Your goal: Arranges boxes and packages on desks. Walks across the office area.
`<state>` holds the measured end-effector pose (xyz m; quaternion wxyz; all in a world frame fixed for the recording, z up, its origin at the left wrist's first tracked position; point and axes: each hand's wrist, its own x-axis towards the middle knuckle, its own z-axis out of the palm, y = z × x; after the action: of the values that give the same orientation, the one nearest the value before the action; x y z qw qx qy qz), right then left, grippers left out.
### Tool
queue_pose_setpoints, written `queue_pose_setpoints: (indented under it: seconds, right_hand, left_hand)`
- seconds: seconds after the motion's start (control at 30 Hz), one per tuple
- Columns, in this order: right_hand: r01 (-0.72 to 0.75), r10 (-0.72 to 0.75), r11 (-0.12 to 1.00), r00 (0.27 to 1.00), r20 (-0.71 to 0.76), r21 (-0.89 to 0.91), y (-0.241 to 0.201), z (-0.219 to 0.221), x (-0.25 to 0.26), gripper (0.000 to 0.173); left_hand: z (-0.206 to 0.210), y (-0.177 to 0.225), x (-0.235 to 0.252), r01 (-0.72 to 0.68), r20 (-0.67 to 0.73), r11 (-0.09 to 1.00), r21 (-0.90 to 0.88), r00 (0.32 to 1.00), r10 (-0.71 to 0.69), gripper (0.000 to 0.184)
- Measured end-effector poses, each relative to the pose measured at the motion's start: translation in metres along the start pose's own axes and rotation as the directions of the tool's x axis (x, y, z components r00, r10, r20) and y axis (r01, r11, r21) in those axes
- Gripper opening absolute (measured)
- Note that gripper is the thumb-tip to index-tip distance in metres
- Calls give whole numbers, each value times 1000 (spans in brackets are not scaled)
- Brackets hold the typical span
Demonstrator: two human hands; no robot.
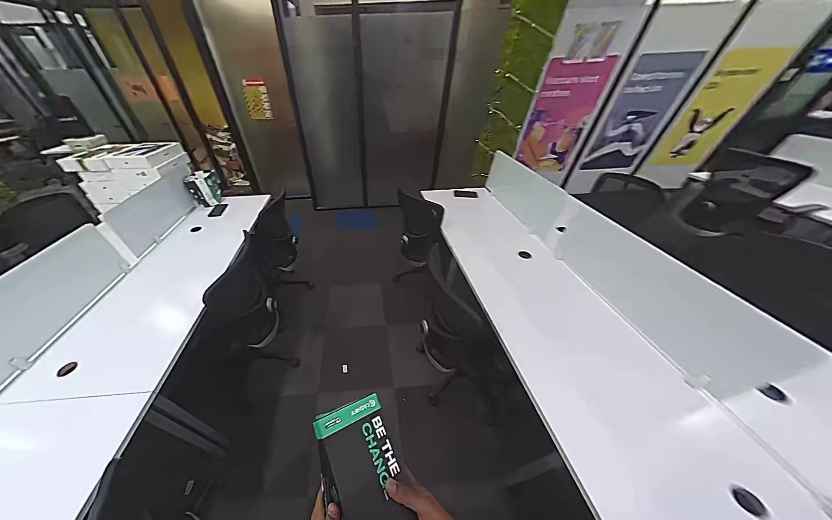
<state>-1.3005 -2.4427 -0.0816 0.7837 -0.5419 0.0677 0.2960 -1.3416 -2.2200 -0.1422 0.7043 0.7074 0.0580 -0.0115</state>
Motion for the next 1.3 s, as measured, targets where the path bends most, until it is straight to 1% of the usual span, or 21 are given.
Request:
queue_pose_setpoints:
  seconds: [0.03,0.1,0.17,0.2,0.3,0.4,0.43,0.5,0.53,0.6,0.67,0.77,0.87,0.93,1.0,1.07,1.13,1.17,1.23,1.27,1.3]
  right_hand:
    - [-7,7,1000,1000,0,14,-6,-3,26,102]
    - [36,-35,999,999,-31,33,-28,-1,76,93]
    - [70,-69,997,996,-58,12,-63,0,120,89]
    - [94,-93,996,994,-57,-1,-85,-3,142,88]
    - [172,-172,985,985,-17,-1,-143,-12,208,92]
    - [261,-264,964,962,-68,-44,-199,-20,272,94]
    - [286,-290,956,952,-96,-60,-213,-23,296,95]
    - [304,-316,948,937,-147,-97,-233,-31,341,94]
    - [290,-306,950,938,-162,-116,-240,-33,362,92]
    - [241,-264,961,946,-187,-137,-251,-35,409,89]
    - [209,-232,966,960,-155,-150,-268,-37,463,98]
    - [196,-220,951,972,-79,-238,-313,-39,554,107]
    - [238,-251,919,968,0,-314,-380,-44,641,104]
    - [313,-318,878,947,48,-361,-426,-49,697,98]
    - [347,-345,859,936,75,-377,-467,-51,745,94]
    - [378,-352,858,926,139,-348,-496,-57,794,92]
    - [438,-389,858,895,217,-268,-515,-70,853,93]
    - [448,-402,864,889,222,-229,-525,-77,884,97]
    - [406,-384,890,913,140,-207,-548,-90,942,95]
    - [373,-367,904,928,71,-209,-561,-97,970,89]
    - [327,-334,920,942,1,-216,-576,-106,995,79]
  left_hand:
    - [0,3,26,-4,-4,1000,-4,1000,4,116]
    - [5,11,82,-7,-37,999,-47,999,6,115]
    - [13,17,139,12,-108,988,-152,994,-29,115]
    - [17,22,168,-3,-122,983,-185,992,-20,116]
    - [18,50,251,-98,-129,973,-209,989,72,114]
    - [23,82,328,-160,-119,960,-231,984,135,106]
    - [23,91,351,-146,-85,963,-225,988,130,108]
    - [24,100,398,-68,-19,977,-200,998,65,111]
    - [23,99,423,-19,-11,985,-172,1000,17,110]
    - [16,85,480,26,-46,994,-103,998,-31,112]
    - [-2,77,542,41,-4,993,-107,999,-42,110]
    - [-31,85,637,82,103,983,-163,993,-66,110]
    - [-49,109,726,151,227,957,-246,969,-94,115]
    - [-60,126,783,173,315,963,-206,943,-102,116]
    - [-69,140,835,183,381,963,-197,920,-97,116]
    - [-73,154,885,186,351,942,-279,933,-81,116]
    - [-75,161,937,164,293,891,-424,955,-37,108]
    - [-77,160,965,166,281,850,-499,959,-22,102]
    - [-79,157,1030,198,262,762,-616,964,-38,93]
    - [-80,160,1068,205,237,745,-634,969,-65,91]
    - [-81,166,1109,195,187,756,-624,977,-98,89]
